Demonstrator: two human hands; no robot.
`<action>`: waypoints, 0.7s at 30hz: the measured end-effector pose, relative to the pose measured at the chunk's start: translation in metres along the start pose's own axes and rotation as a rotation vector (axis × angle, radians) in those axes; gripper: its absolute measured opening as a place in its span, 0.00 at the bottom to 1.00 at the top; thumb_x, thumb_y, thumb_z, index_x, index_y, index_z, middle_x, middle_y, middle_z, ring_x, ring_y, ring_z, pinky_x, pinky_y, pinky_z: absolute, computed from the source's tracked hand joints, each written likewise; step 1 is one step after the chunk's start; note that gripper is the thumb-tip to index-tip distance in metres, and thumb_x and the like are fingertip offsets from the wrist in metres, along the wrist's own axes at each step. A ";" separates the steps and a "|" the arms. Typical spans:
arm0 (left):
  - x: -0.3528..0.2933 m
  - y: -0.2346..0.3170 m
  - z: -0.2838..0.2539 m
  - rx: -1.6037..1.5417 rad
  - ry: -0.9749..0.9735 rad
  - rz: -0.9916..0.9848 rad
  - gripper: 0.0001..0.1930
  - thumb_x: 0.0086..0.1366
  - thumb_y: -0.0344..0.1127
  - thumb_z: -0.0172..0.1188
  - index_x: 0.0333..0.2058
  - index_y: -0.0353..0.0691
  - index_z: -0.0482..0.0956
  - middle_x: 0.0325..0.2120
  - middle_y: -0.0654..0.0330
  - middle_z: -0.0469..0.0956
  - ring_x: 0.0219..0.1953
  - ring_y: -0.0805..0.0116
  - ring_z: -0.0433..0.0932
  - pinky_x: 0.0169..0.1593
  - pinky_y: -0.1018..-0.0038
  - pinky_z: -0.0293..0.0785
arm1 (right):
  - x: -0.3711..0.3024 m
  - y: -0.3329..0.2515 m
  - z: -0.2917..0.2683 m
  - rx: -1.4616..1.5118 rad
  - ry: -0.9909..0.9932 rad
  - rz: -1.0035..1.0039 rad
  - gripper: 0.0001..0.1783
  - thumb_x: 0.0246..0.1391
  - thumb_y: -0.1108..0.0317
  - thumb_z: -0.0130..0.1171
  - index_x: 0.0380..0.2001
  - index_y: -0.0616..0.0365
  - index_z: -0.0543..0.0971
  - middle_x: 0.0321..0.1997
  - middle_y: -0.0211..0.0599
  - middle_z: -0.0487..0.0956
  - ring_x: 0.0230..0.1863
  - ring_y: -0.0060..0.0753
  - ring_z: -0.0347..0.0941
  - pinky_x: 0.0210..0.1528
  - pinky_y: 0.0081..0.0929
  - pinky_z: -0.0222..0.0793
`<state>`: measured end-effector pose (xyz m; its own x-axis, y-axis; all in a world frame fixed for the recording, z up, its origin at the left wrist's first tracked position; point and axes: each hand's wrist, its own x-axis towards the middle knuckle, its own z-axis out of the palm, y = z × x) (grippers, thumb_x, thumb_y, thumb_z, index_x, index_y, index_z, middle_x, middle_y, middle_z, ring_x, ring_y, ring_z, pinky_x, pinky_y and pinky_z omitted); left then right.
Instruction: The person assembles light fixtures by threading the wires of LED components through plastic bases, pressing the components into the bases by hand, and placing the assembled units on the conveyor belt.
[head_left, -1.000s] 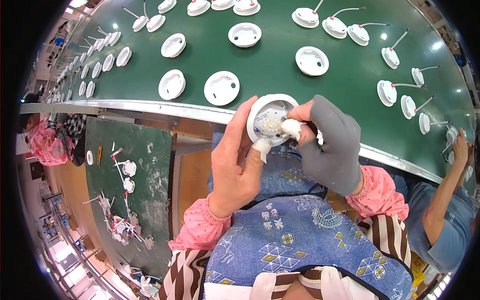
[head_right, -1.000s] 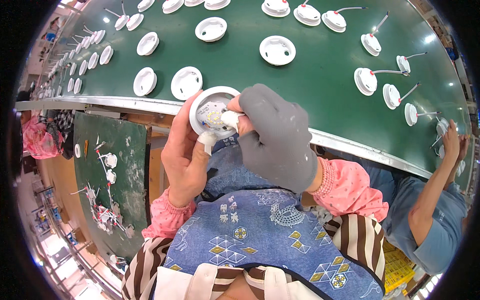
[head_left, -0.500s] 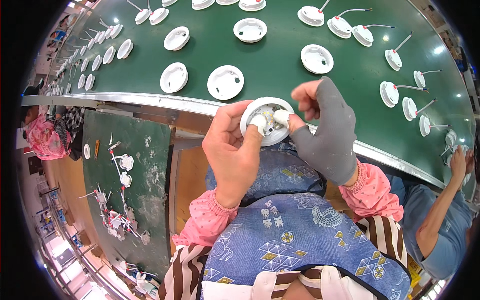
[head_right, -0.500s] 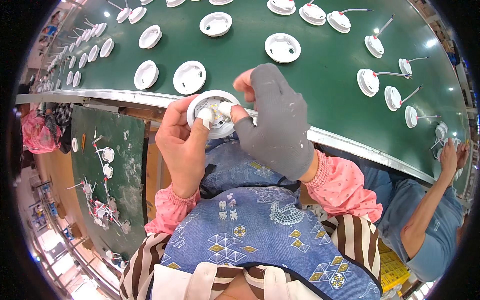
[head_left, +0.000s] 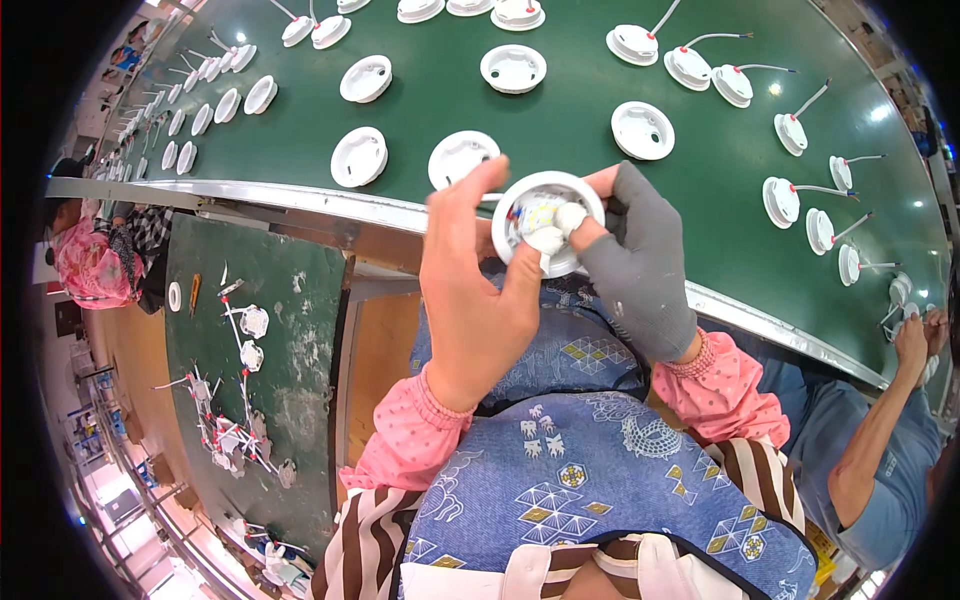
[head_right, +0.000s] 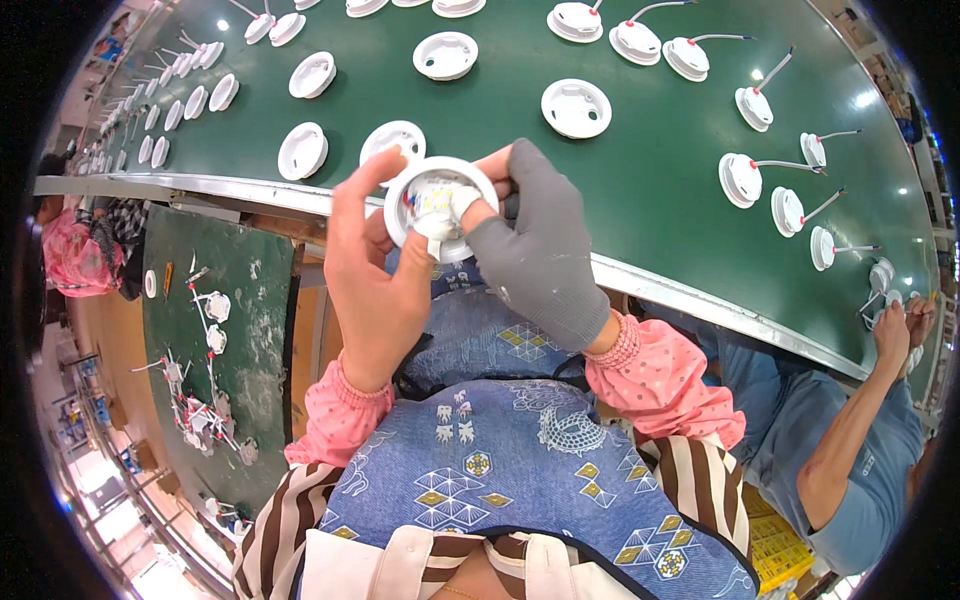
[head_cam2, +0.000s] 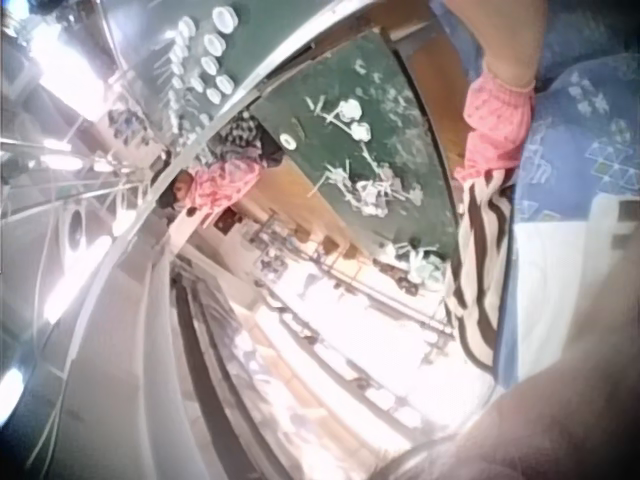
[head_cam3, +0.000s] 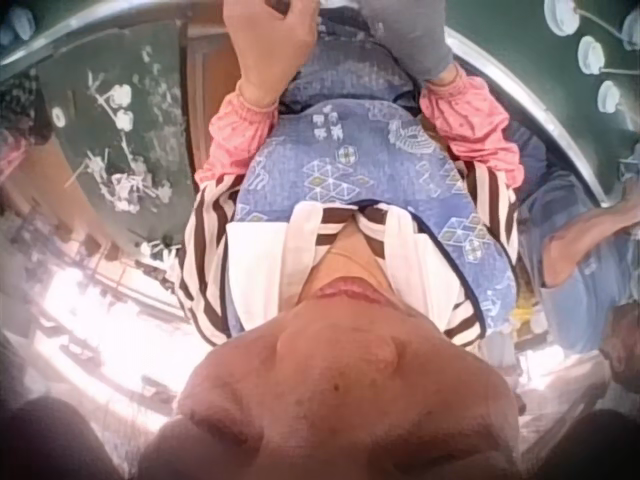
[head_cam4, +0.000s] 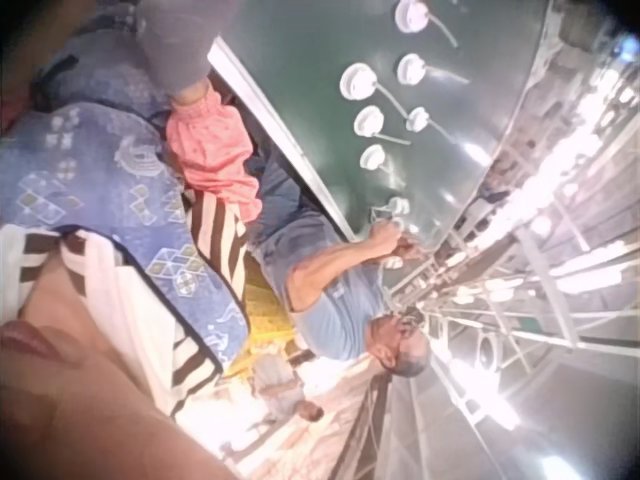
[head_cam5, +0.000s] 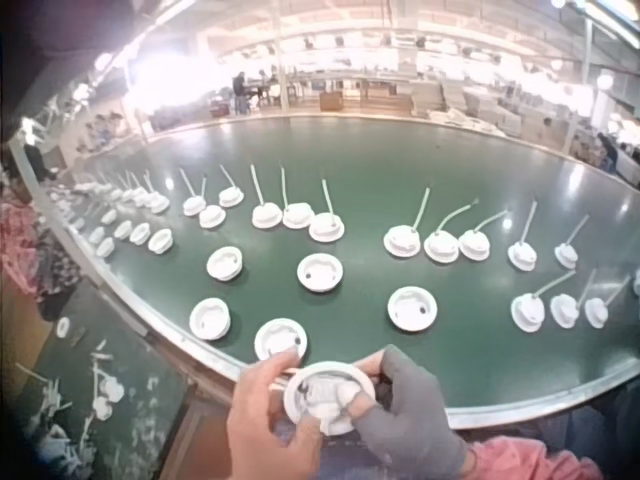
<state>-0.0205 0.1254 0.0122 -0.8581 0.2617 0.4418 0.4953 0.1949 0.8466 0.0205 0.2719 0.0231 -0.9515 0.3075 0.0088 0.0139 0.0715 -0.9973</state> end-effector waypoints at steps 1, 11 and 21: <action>-0.004 0.005 0.001 -0.049 0.021 -0.074 0.24 0.64 0.20 0.55 0.60 0.29 0.69 0.49 0.51 0.76 0.45 0.70 0.80 0.42 0.74 0.80 | -0.001 -0.002 0.001 0.094 0.051 0.070 0.10 0.55 0.78 0.56 0.40 0.69 0.75 0.33 0.37 0.81 0.34 0.21 0.77 0.36 0.22 0.75; -0.012 0.002 0.000 -0.116 -0.009 -0.156 0.17 0.63 0.20 0.56 0.51 0.32 0.79 0.42 0.55 0.82 0.40 0.70 0.81 0.41 0.74 0.77 | -0.005 0.006 0.005 0.009 0.045 -0.176 0.11 0.54 0.75 0.56 0.41 0.65 0.77 0.34 0.39 0.81 0.37 0.25 0.78 0.39 0.26 0.74; -0.010 0.011 0.001 -0.158 -0.011 -0.198 0.14 0.60 0.19 0.55 0.44 0.33 0.80 0.35 0.54 0.81 0.35 0.67 0.80 0.40 0.73 0.75 | -0.012 0.004 0.014 -0.023 0.078 -0.129 0.10 0.51 0.76 0.52 0.37 0.64 0.79 0.31 0.43 0.81 0.32 0.33 0.79 0.38 0.30 0.74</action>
<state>-0.0061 0.1258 0.0165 -0.9343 0.2431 0.2605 0.2900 0.0936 0.9525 0.0277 0.2550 0.0182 -0.9191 0.3670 0.1433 -0.0991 0.1365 -0.9857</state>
